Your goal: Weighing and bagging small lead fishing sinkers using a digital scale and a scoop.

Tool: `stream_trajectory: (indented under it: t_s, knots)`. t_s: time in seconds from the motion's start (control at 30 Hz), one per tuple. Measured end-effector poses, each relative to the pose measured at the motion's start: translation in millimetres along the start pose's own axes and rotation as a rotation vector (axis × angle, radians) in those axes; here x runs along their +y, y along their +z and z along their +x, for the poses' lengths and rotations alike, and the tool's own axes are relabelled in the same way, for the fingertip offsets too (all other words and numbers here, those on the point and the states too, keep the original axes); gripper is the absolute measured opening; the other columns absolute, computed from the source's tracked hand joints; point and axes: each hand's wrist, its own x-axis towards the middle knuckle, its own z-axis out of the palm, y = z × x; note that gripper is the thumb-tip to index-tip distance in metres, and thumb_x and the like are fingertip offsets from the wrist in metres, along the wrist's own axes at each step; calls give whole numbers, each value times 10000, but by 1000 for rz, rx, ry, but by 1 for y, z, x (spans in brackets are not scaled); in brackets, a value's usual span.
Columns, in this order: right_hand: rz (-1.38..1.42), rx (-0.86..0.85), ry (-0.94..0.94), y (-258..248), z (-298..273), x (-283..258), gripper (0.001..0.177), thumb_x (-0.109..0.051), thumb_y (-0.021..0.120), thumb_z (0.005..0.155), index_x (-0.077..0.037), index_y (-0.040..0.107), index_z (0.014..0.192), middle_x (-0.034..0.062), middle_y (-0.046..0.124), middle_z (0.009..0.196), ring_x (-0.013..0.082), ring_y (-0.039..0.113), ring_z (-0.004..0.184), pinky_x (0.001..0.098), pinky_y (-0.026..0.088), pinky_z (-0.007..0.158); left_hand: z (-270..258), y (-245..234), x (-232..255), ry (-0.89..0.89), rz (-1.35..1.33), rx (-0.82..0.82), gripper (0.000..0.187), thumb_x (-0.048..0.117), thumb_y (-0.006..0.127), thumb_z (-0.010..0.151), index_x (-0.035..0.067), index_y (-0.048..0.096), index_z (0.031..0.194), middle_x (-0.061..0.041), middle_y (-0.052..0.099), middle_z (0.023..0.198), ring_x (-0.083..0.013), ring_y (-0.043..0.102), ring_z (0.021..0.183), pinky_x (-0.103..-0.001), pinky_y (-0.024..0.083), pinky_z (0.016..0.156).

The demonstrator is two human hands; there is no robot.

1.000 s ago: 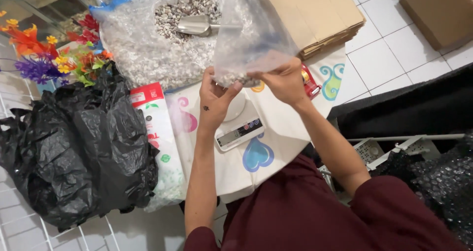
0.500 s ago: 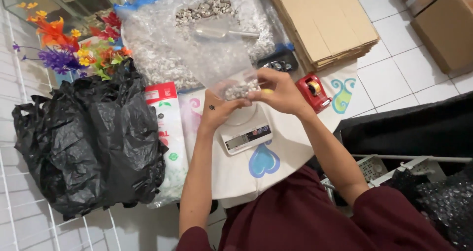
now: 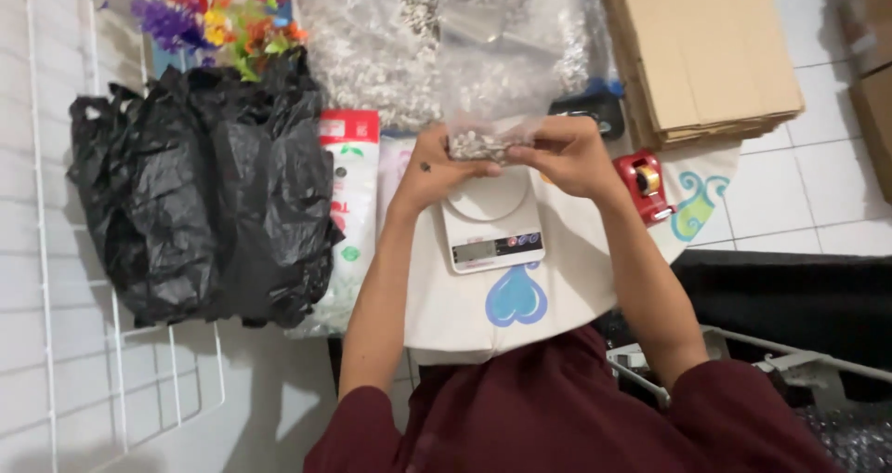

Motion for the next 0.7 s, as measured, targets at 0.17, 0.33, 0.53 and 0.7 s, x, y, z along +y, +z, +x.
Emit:
stream_trajectory:
  t_s: [0.17,0.33,0.53,0.7]
  knots:
    - [167,-39,93,0,-2,7,224,-46,766,925,52,710,1119,138,735,1130,184,674,1072,298,615,964,0,-2,11,71,-44,-17,423,131,952,686,84,785,1072,-64,784,1063,-135,713,1000,-244,595,843]
    - [118,-32,22,2,-4,11,357,-58,853,824,53,723,1138,156,736,1145,230,703,1088,309,649,918,-5,0,18,-85,-71,82,137,-22,857,673,81,775,713,5,759,745,-47,667,724,-220,552,593]
    - [-195,153,8,-1,-11,29,290,-169,892,865,-17,776,1083,84,765,1098,169,709,1074,310,584,962,-7,-9,1,105,97,-35,365,184,821,876,69,732,1212,-72,753,1185,-174,709,1087,-293,609,795]
    - [-171,31,-166,3,-13,19,255,-101,852,934,54,754,1109,155,761,1080,229,727,986,324,606,867,-11,-16,-13,219,84,-117,284,117,801,923,78,735,1197,-81,758,1137,-161,705,1028,-308,596,827]
